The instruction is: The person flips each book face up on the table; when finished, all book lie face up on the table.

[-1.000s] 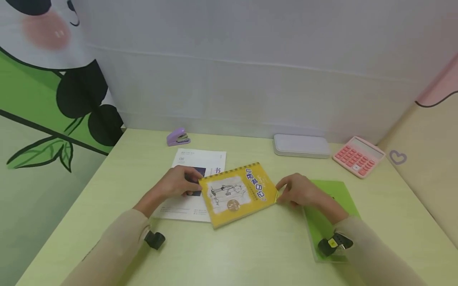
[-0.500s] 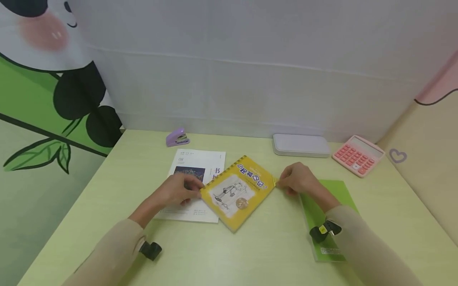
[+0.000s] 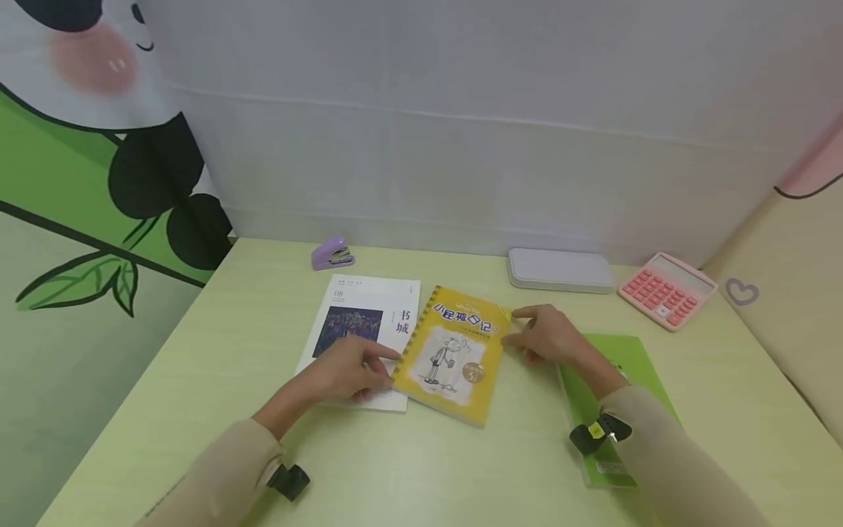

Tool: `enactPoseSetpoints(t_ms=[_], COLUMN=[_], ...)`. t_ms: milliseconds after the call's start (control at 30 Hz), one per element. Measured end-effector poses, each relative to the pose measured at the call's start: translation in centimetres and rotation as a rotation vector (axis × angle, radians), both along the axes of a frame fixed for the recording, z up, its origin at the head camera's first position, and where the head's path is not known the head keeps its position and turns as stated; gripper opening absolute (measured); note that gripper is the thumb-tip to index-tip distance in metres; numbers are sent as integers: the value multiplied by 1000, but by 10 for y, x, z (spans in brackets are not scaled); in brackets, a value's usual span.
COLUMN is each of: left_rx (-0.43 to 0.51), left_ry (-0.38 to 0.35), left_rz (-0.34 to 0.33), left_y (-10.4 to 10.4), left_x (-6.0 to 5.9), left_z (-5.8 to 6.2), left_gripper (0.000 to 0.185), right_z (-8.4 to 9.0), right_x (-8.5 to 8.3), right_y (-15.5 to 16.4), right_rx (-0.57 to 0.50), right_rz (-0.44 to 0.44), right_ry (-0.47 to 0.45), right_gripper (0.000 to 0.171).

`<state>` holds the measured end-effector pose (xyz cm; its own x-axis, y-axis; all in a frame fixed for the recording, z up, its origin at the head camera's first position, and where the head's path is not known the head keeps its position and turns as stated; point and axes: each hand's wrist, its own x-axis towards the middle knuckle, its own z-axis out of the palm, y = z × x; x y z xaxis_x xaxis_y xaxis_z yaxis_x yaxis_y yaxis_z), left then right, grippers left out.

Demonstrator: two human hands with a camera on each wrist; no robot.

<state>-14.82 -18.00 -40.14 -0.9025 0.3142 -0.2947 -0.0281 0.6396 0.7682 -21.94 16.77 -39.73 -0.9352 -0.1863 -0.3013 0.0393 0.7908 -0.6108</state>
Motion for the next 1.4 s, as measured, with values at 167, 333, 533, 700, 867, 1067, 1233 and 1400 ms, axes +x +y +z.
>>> enactPoseSetpoints(t_ms=[167,333,533,700,867,1067,1233,1400], left_rx=[7,24,18,-28,-81,-153,-189,-207], left_ry=[3,1,21,36,77,120,119,88], left_rz=[-9,-8,-20,-27,-47,-72,-64,-49], left_y=[8,11,15,20,25,31,34,37], left_x=[3,3,3,3,2,0,-2,-5], left_z=[-1,-1,-2,-3,-3,-8,-8,-6], left_gripper=[44,48,52,57,64,75,81,85], right_z=[-2,-3,-3,-3,-4,-3,1,2], right_x=[1,1,1,1,0,-3,-7,-11], right_y=[1,2,4,6,10,16,20,21], right_rx=[-34,-48,-62,-68,-79,-106,-111,-103], right_rz=[54,73,68,59,77,137,190,205], right_ry=[-55,-67,-75,-80,-72,-132,-193,-201], right_gripper=[85,88,90,87,80,86,98,102])
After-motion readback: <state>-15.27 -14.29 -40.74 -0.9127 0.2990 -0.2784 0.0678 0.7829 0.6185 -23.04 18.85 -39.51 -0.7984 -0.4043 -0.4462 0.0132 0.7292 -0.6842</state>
